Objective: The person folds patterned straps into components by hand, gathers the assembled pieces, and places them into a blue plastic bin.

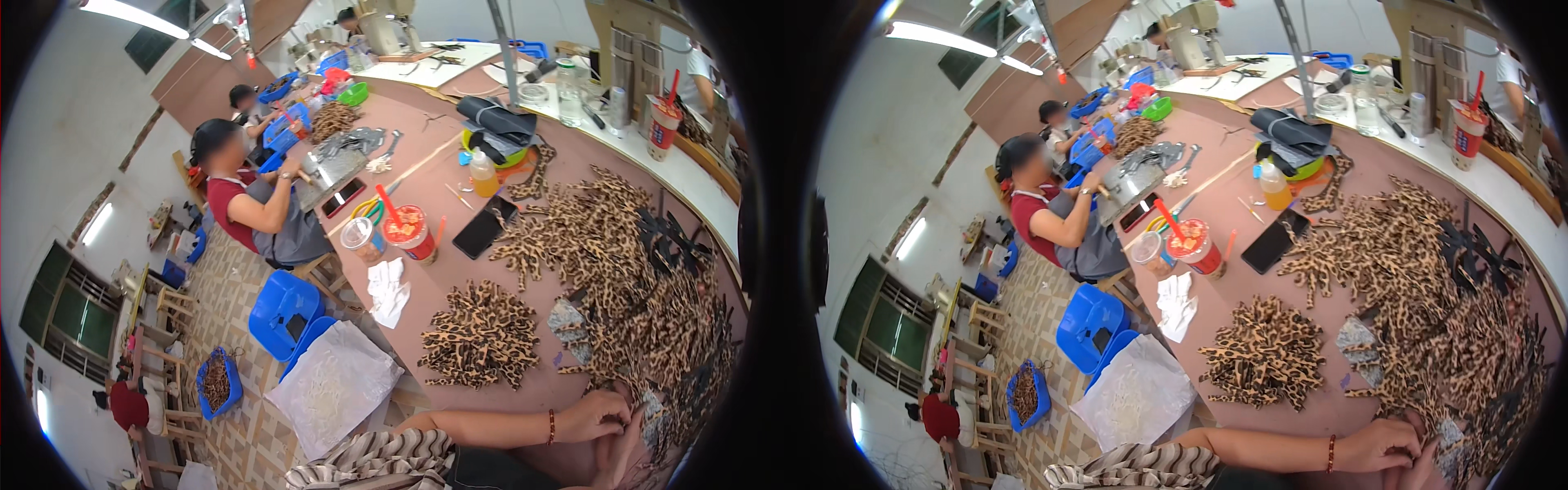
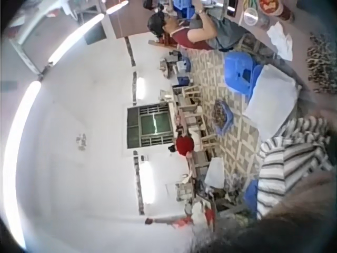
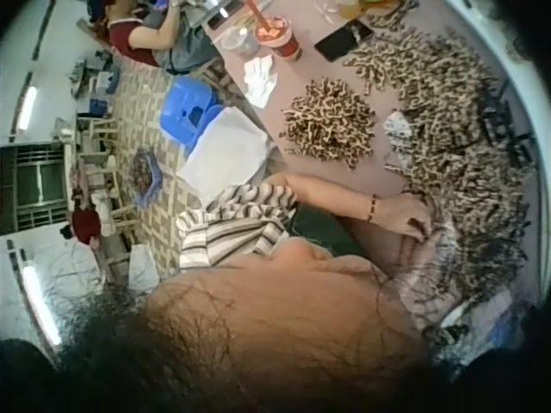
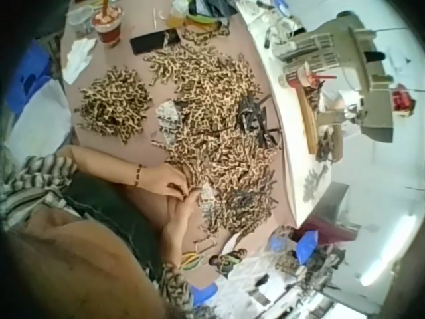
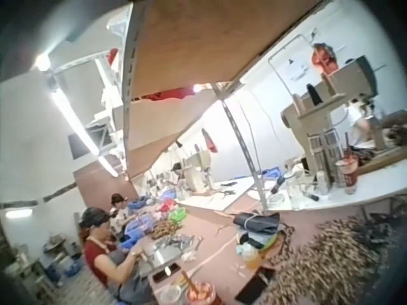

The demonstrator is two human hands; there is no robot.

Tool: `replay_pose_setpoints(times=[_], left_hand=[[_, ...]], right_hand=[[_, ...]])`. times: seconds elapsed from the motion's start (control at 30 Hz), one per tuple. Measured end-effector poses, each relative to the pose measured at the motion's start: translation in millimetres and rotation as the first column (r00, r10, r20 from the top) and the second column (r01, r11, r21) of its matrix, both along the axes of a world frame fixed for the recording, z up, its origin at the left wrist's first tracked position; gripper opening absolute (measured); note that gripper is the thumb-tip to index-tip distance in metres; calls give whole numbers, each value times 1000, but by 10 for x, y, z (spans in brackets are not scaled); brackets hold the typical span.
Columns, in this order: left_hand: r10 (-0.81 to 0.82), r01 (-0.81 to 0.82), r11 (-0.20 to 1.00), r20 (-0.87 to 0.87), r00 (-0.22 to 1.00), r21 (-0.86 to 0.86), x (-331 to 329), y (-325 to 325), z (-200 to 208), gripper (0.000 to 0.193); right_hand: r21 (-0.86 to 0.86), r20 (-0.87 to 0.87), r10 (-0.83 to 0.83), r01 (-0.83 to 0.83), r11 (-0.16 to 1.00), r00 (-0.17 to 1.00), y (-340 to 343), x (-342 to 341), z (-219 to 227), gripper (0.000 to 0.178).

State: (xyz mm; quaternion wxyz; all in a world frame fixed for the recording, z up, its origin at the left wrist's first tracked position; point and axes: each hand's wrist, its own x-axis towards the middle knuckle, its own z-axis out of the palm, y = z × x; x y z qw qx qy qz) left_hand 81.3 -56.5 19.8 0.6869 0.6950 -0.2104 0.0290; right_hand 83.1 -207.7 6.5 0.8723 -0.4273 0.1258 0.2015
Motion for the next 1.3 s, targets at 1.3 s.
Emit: replay_pose_setpoints(times=[1.3], left_hand=[[225,-310,801,-222,949,-512,-246,433,750,22]], right_hand=[[-669,743,165,708,226,649,-837,65,501,8]])
